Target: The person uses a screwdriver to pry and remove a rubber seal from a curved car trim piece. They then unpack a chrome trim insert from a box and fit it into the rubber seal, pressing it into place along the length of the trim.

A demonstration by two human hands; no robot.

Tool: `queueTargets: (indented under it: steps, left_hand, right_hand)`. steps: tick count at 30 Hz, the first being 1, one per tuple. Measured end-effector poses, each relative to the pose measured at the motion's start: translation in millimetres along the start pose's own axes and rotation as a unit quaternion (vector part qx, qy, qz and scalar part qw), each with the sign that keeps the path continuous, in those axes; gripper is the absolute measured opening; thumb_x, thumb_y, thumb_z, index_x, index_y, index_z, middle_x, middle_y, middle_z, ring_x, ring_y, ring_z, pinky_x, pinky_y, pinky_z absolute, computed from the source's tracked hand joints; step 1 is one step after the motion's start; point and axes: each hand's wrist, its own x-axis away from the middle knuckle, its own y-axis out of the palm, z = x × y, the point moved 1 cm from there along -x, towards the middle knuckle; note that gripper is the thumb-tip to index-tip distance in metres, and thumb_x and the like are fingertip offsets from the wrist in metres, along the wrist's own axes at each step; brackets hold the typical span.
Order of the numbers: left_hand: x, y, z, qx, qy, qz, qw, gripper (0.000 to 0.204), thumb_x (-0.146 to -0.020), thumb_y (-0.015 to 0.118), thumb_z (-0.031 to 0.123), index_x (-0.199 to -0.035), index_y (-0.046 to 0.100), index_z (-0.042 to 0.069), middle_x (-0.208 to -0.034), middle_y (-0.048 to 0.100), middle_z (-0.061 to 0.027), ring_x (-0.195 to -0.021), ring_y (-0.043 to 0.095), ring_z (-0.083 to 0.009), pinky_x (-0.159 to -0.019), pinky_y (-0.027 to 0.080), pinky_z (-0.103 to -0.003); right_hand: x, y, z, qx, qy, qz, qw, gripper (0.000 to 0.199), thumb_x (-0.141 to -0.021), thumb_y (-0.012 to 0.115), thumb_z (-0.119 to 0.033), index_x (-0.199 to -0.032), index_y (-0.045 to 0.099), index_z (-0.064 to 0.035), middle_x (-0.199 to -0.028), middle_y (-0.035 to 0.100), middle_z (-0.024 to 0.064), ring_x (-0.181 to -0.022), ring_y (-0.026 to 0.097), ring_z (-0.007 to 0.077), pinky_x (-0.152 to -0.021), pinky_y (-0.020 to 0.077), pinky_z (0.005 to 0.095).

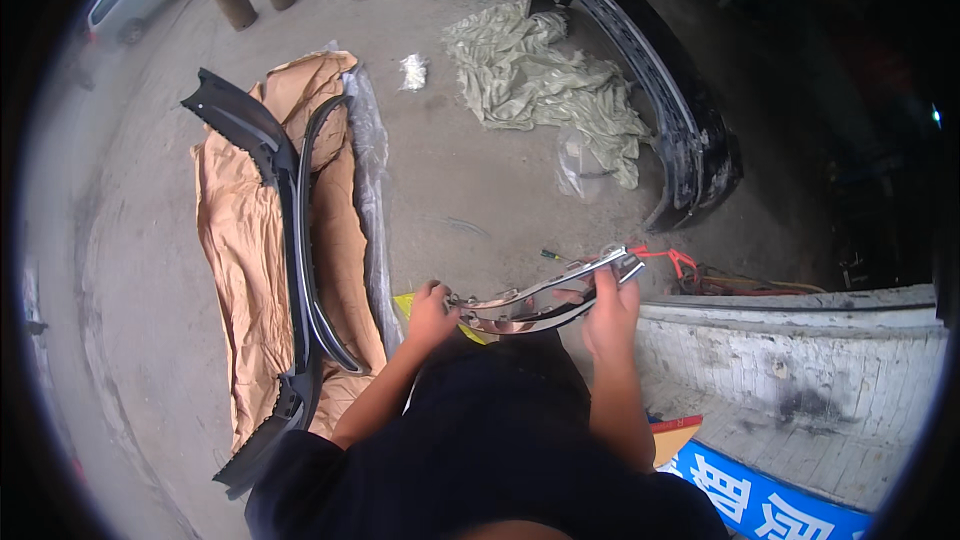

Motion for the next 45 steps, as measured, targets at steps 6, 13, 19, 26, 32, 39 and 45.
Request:
queueTargets:
  steps: [6,13,19,26,32,39,45]
  left_hand:
    - [-49.2,-19.8,7.5,0.201,-0.093,-0.157,0.962,0.036,-0.095,0.077,0.027,-0.096,0.055,-0.002,-0.09,0.072,-0.0259,-0.081,0.072,-0.0416,-0.07,0.054,-0.046]
    - [-68.6,-34.5,33.2,0.109,-0.122,-0.082,0.983,0.039,-0.098,0.076,0.029,-0.095,0.051,-0.001,-0.077,0.067,-0.0228,-0.07,0.069,-0.0357,-0.064,0.051,-0.044]
    - [-92.5,-28.1,85.4,0.059,-0.219,-0.044,0.973,0.045,-0.093,0.083,0.031,-0.089,0.052,-0.002,-0.071,0.059,-0.0194,-0.063,0.057,-0.0299,-0.062,0.048,-0.042]
    - [-95.5,-16.0,147.1,0.051,-0.232,0.093,0.967,0.036,-0.087,0.086,0.017,-0.088,0.055,-0.001,-0.07,0.06,-0.0136,-0.063,0.056,-0.0201,-0.06,0.046,-0.036]
    - [-63.5,-5.5,191.7,-0.023,-0.334,0.133,0.933,0.046,-0.083,0.084,0.027,-0.115,0.06,0.003,-0.087,0.069,-0.0224,-0.085,0.07,-0.0447,-0.075,0.054,-0.052]
    - [-52.6,9.6,203.4,-0.033,-0.341,0.141,0.929,0.024,-0.083,0.082,0.018,-0.1,0.07,0.006,-0.094,0.067,-0.0135,-0.087,0.068,-0.0372,-0.077,0.054,-0.046]
    - [-41.9,7.0,192.2,-0.031,-0.357,0.145,0.922,0.027,-0.083,0.083,0.014,-0.101,0.065,0.005,-0.095,0.064,-0.0148,-0.088,0.066,-0.0388,-0.078,0.053,-0.047]
  right_hand:
    - [-46.8,-9.7,-16.8,-0.081,0.063,0.085,0.991,0.026,-0.111,0.054,-0.026,-0.124,0.059,-0.004,-0.102,0.07,0.0127,-0.092,0.071,0.0273,-0.077,0.0644,0.0531]
    - [-136.4,-44.0,1.9,-0.163,0.102,-0.016,0.981,0.022,-0.107,0.063,-0.025,-0.115,0.063,-0.0052,-0.094,0.072,0.0092,-0.087,0.072,0.0243,-0.073,0.0611,0.0457]
    - [-223.2,-65.5,15.7,-0.209,0.16,-0.125,0.957,0.018,-0.105,0.065,-0.024,-0.109,0.065,-0.0064,-0.092,0.074,0.009,-0.08,0.069,0.0218,-0.069,0.0571,0.0381]
    - [-316.3,-95.4,40.5,-0.241,0.283,-0.158,0.915,0.025,-0.103,0.067,-0.028,-0.121,0.067,-0.0105,-0.095,0.073,0.0071,-0.079,0.067,0.0209,-0.07,0.0554,0.0347]
    - [-338.5,-92.8,65.2,-0.199,0.402,-0.232,0.863,0.027,-0.103,0.064,-0.025,-0.121,0.068,-0.0059,-0.101,0.072,0.0127,-0.085,0.066,0.0248,-0.077,0.0538,0.0378]
    - [-339.5,-76.0,79.0,-0.188,0.44,-0.294,0.828,0.032,-0.104,0.064,-0.027,-0.127,0.065,-0.004,-0.12,0.069,0.0133,-0.109,0.064,0.0292,-0.102,0.0499,0.0448]
    - [-342.6,-56.5,92.4,-0.118,0.425,-0.363,0.821,0.038,-0.106,0.061,-0.03,-0.136,0.058,-0.0076,-0.132,0.064,0.0151,-0.125,0.059,0.0316,-0.109,0.0477,0.0503]
